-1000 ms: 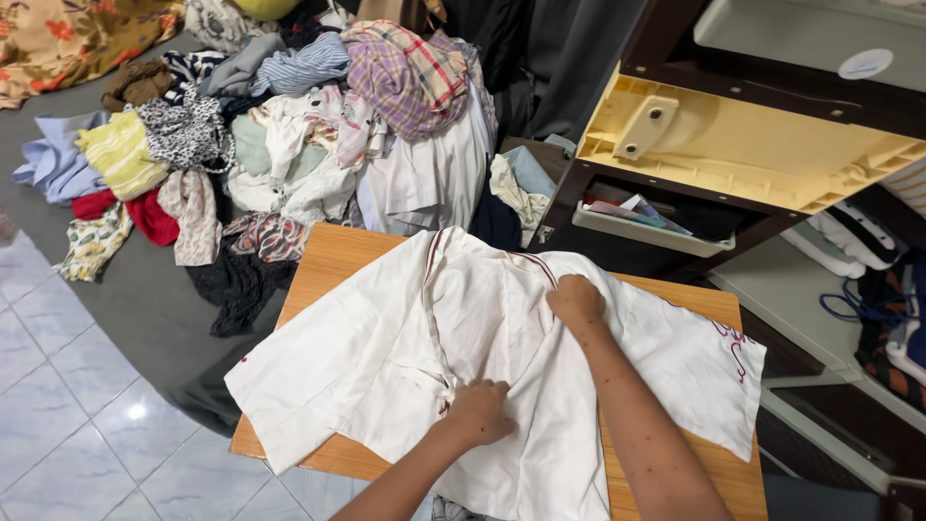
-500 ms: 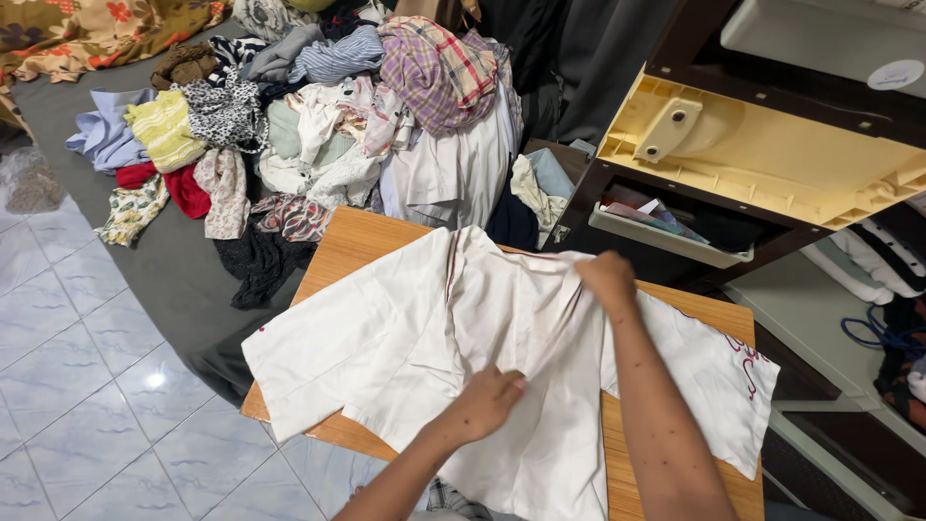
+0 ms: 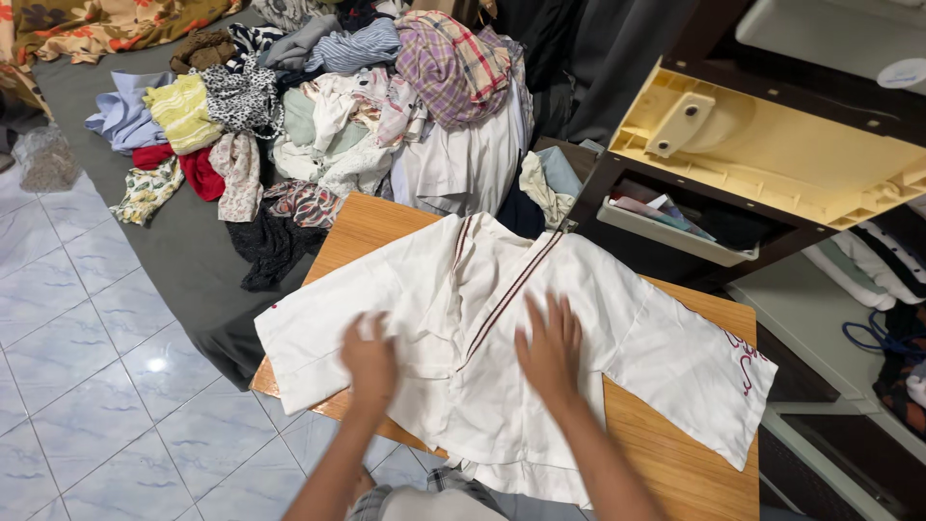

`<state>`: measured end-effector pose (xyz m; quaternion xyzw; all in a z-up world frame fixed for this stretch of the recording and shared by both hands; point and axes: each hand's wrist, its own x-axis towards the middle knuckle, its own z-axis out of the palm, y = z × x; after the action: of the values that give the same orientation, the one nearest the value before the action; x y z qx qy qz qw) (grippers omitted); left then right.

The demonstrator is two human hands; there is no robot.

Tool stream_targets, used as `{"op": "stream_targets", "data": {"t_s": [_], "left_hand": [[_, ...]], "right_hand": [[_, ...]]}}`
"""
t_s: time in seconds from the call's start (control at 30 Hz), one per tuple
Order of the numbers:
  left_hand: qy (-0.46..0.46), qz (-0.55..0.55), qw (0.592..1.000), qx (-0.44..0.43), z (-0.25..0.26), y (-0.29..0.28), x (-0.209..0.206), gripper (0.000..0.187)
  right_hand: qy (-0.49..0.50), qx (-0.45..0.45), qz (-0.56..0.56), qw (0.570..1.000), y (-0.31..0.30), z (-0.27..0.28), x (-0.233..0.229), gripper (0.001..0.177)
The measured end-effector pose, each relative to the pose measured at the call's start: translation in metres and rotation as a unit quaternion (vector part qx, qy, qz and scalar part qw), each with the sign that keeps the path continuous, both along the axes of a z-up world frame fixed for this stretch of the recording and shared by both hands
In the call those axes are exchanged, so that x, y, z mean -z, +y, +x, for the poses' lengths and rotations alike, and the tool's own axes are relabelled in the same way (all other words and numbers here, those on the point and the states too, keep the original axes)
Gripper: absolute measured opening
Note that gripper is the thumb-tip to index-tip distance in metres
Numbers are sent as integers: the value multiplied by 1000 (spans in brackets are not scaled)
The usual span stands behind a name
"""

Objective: The person folds several garments one by one on a wooden table and places them into a wardrobe. The items include a white short-sleeved top, a white long-sleeved shirt, a patterned top, and a yellow striped top. Each item is smoothed, folded into a compact rectangle, and stacked in the wardrobe.

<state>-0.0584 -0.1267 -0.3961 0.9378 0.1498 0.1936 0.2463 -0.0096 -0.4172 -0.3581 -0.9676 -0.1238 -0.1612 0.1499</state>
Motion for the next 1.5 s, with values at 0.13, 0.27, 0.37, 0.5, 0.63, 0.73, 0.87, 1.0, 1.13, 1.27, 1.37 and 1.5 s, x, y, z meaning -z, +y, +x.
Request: {"op": "stream_targets", "data": {"t_s": [0.13,0.27,0.37,0.5,0.63,0.73,0.87,1.0,1.13,1.27,1.37,1.5], "left_hand": [[75,23,995,-66,-19,75,28,62],[148,28,983,-102,-13,125,49,78],[172,-29,979,-109,-6,150,47,93],[190,-69,973,-107,11,174,40,93],[214,-91,969,-79,33,198,44,81],[226,-232,945,-40,46,221,50,89],[339,-322,882,56,63,244,51,68],[365,-243,894,95,75,259,54,59],[353,-169,905,164,104,296,70,49],[356,-300,872,149,138,343,71,45],[272,-599,741,132,145,349,48,34],[264,-607,744,94,151,335,7,29]], "right_hand": [[77,10,-51,996,-26,-75,24,62],[113,87,-107,984,-65,-88,50,62],[74,190,-148,968,-57,-88,48,69],[127,162,152,967,33,-83,12,53],[241,-21,85,967,161,-111,-20,65],[170,-47,-1,984,192,-119,5,40],[224,99,123,962,167,-125,31,17],[52,83,73,993,188,-149,8,41],[39,116,68,990,220,-155,32,21],[-37,260,279,924,215,-162,87,24],[0,290,389,874,223,-176,103,22],[36,365,503,783,262,-170,99,23]]}}
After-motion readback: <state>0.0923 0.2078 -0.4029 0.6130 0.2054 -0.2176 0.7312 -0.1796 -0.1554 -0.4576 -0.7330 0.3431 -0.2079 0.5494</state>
